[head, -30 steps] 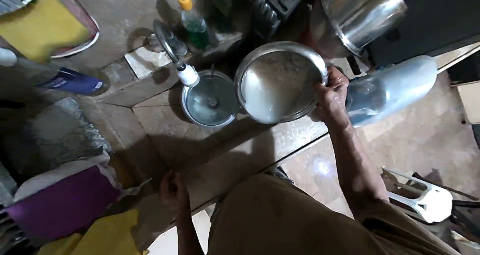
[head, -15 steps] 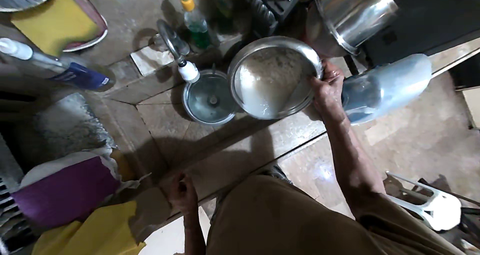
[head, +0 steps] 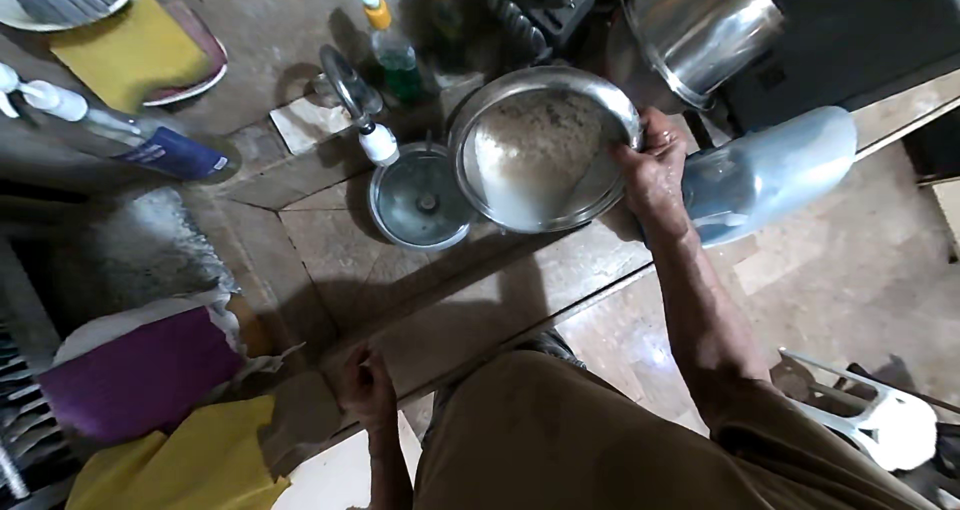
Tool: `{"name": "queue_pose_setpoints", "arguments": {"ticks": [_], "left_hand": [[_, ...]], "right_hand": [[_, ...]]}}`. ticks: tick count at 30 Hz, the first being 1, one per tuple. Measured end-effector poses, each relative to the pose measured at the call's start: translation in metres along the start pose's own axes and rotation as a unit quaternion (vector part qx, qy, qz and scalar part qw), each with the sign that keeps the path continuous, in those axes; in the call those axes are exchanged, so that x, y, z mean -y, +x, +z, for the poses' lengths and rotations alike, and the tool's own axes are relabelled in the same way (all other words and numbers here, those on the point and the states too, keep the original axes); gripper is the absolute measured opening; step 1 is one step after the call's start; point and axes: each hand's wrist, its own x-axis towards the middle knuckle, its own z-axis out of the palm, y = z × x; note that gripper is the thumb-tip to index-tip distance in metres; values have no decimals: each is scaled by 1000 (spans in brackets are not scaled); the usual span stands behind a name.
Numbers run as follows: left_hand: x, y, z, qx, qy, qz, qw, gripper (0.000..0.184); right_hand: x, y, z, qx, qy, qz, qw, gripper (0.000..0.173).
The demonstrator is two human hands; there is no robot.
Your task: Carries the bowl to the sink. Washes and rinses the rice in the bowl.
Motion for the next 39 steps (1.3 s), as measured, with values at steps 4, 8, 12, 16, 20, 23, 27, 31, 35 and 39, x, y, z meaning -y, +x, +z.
{"name": "queue_pose_setpoints", "arguments": {"ticks": [4,8,12,16,20,23,27,31,35,39], "left_hand": [[-1,-1,1,-7,-8,0,1000,32],[-2,-2,2,-8,-9,2,1000,31],[0,-1,2,-9,-1,4,1000,31],[-2,2,2,-16,-2,5,1000,31],[1,4,2,-22,-3,22,1000,29],[-1,6,2,-20,2,21,1000,31],[-3,8,3,-17,6,29,999,31],[-6,13,5,-17,10,37,999,30],[-10,15,5,-9,0,36,999,31],[-15,18,6,-10,6,29,1000,30]], "right_hand": [[5,2,2,1,-4,-8,1000,15],[7,4,3,9,-2,-14,1000,14],[9,5,5,16,1,-15,1000,13],[9,7,6,25,-15,-23,999,12],[9,7,7,31,-15,-29,999,12],[9,8,8,31,-17,-36,999,13],[10,9,7,35,-25,-38,998,12],[11,11,6,36,-35,-54,997,12],[11,12,7,37,-27,-53,998,13],[12,13,8,40,-24,-58,997,12]]}}
